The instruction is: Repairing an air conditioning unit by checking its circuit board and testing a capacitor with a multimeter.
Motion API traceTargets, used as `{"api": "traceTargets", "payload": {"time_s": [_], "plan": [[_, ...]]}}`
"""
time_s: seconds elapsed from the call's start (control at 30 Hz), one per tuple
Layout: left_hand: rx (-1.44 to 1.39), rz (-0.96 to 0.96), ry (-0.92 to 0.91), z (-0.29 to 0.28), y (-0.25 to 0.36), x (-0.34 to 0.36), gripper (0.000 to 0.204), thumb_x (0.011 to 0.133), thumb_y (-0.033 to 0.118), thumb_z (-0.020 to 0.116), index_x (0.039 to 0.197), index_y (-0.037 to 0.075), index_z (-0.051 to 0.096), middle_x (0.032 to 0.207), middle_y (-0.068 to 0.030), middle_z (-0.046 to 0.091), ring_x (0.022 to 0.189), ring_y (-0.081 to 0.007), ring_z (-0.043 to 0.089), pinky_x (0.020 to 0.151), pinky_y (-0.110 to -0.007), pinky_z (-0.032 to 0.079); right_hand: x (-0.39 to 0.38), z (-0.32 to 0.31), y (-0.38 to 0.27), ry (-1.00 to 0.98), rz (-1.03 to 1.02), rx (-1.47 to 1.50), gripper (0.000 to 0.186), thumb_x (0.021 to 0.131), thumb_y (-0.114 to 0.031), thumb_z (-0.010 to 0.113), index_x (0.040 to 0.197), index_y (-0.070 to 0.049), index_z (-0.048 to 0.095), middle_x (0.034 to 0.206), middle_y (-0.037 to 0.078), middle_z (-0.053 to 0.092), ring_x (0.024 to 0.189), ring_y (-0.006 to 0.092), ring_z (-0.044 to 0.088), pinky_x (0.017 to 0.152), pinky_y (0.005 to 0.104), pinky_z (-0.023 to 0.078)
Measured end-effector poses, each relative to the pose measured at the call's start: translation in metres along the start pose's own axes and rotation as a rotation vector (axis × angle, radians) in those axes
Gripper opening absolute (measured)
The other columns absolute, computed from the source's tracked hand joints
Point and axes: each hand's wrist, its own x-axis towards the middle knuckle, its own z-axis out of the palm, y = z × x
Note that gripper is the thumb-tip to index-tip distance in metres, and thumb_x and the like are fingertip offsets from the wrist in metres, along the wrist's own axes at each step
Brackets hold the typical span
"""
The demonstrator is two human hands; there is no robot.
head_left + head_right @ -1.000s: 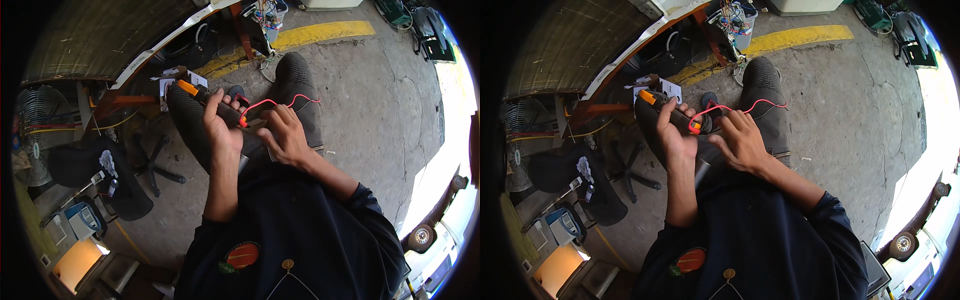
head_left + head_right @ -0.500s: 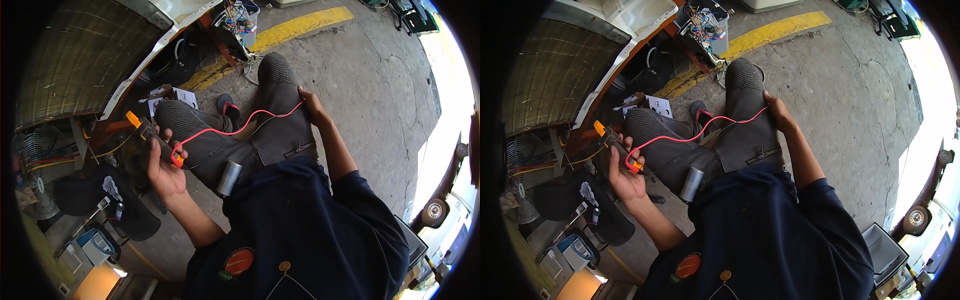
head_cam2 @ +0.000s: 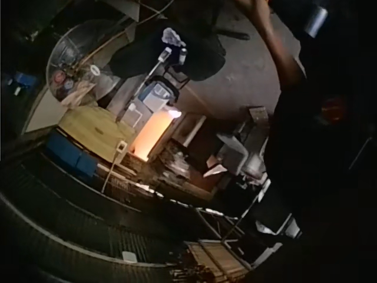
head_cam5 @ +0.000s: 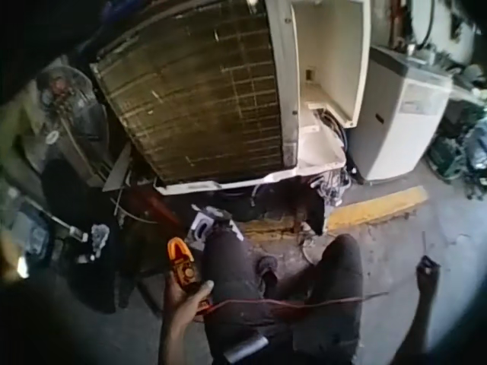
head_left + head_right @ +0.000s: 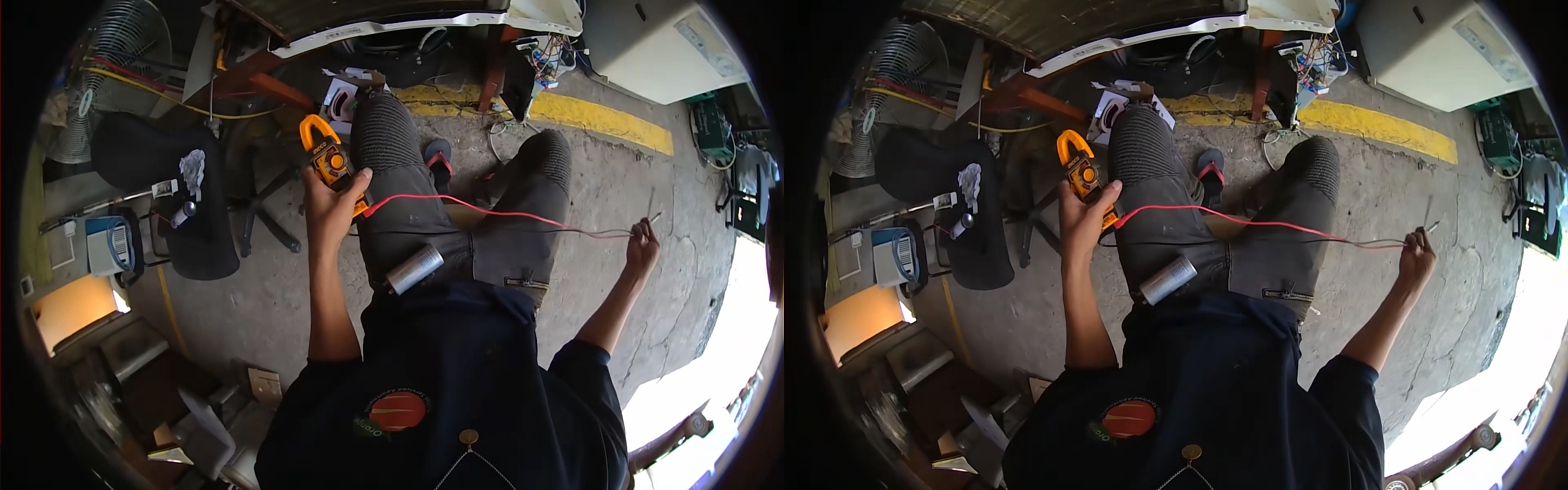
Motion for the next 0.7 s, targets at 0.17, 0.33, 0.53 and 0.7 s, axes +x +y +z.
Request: {"api": "traceTargets", "payload": {"time_s": [0.17,0.33,0.53,0.7], "plan": [[0.209,0.082,0.032,0.032,0.013,-0.004,0.071,0.084,0.042,0.089,0.12,-0.005,0.05,0.109,-0.026,0.071,0.1,-0.0386,0.075,0.089,-0.047,0.059,-0.039,0.057,-0.032,-0.057,-0.139,-0.171,0.041,0.113,-0.019,0.058,0.136,0.013,0.051,0.078,-0.001,0.041,0.061,0.0094,0.036,0.053,0.0259,0.029],[0.614,0.178,0.201,0.048,0.001,0.002,0.069,0.084,0.047,0.087,0.115,-0.005,0.055,0.109,-0.0285,0.068,0.101,-0.0456,0.07,0.091,-0.054,0.056,-0.075,0.139,0.069,-0.133,-0.17,-0.528,0.042,0.115,-0.03,0.055,0.139,0.004,0.057,0.073,-0.004,0.036,0.058,0.0067,0.028,0.05,0.0249,0.024],[0.588,0.346,0.189,0.043,0.005,-0.004,0.059,0.086,0.045,0.085,0.112,-0.002,0.059,0.112,-0.023,0.065,0.109,-0.0441,0.066,0.091,-0.056,0.053,-0.091,0.173,0.166,-0.159,-0.03,-0.601,0.036,0.115,-0.025,0.056,0.135,0.004,0.059,0.077,-0.004,0.039,0.064,0.0075,0.032,0.055,0.0256,0.027],[0.744,0.207,0.217,0.043,0.002,-0.009,0.068,0.085,0.049,0.087,0.122,0.0,0.059,0.124,-0.0214,0.06,0.117,-0.0431,0.061,0.094,-0.059,0.051,-0.073,0.21,0.171,-0.146,-0.253,-0.945,0.034,0.114,-0.02,0.057,0.138,0.003,0.062,0.081,-0.002,0.051,0.064,0.0061,0.037,0.056,0.0245,0.028]]}}
